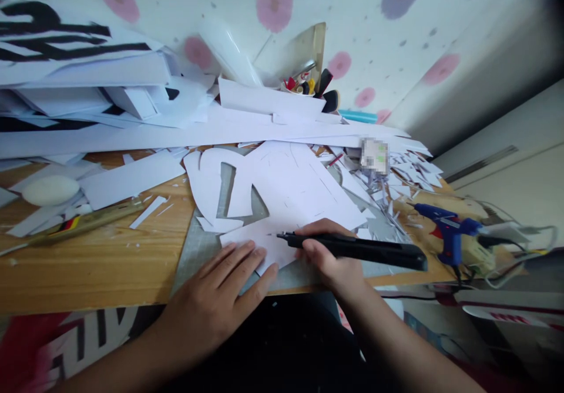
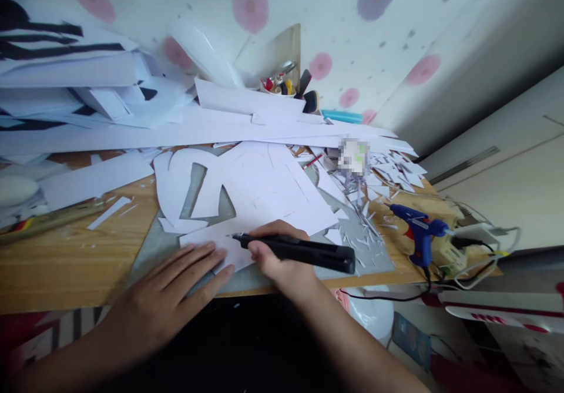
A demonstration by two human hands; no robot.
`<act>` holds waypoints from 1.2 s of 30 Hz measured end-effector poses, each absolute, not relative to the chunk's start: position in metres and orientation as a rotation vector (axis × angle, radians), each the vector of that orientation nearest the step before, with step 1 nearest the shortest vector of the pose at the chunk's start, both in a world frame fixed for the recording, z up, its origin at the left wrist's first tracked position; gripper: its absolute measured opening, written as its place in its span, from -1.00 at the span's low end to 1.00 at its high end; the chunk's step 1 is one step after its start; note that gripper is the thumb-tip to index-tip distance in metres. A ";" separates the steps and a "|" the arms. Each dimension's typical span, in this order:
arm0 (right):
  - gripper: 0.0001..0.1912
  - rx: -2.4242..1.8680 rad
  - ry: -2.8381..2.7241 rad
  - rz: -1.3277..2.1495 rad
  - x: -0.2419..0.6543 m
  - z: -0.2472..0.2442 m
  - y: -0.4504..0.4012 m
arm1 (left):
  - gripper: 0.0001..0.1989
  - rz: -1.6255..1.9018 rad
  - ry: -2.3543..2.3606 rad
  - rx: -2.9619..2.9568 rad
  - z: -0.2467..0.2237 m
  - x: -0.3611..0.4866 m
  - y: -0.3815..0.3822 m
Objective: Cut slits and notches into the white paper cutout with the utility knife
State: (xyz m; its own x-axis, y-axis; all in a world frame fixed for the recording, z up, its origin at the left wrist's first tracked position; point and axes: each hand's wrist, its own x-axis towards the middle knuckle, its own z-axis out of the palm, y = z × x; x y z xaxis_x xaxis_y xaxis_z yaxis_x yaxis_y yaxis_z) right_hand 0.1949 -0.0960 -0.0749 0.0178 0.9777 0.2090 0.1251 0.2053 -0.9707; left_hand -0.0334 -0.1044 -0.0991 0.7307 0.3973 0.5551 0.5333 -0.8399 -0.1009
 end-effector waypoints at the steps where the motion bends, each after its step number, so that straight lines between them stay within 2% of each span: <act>1: -0.82 -1.171 -1.410 0.928 0.194 -0.075 -0.096 | -0.62 -0.782 -0.742 -2.681 -0.099 -0.033 -0.105; 5: -0.66 -1.121 -1.477 0.956 0.195 -0.077 -0.096 | -0.63 -0.788 -0.753 -2.699 -0.100 -0.036 -0.105; 8: -0.63 -1.128 -1.527 0.964 0.196 -0.075 -0.096 | -0.62 -0.759 -0.742 -2.715 -0.100 -0.040 -0.104; 14: -0.67 -1.057 -1.772 0.744 0.199 -0.068 -0.091 | -0.61 -0.717 -0.719 -2.749 -0.101 -0.043 -0.104; 23: -0.67 -1.118 -1.800 0.722 0.198 -0.068 -0.091 | -0.65 -0.748 -0.712 -2.760 -0.093 -0.040 -0.099; 36: -0.69 -1.118 -1.769 0.717 0.198 -0.070 -0.095 | -0.65 -0.790 -0.748 -2.752 -0.108 -0.043 -0.106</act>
State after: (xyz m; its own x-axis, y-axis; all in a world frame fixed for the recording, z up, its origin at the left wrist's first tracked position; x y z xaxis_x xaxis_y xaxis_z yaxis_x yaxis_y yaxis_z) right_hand 0.1982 -0.0951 -0.0697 -0.1902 0.9056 0.3790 0.3863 0.4240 -0.8192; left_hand -0.0429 -0.1058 -0.1080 0.7319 0.4175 0.5385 0.5145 -0.8568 -0.0351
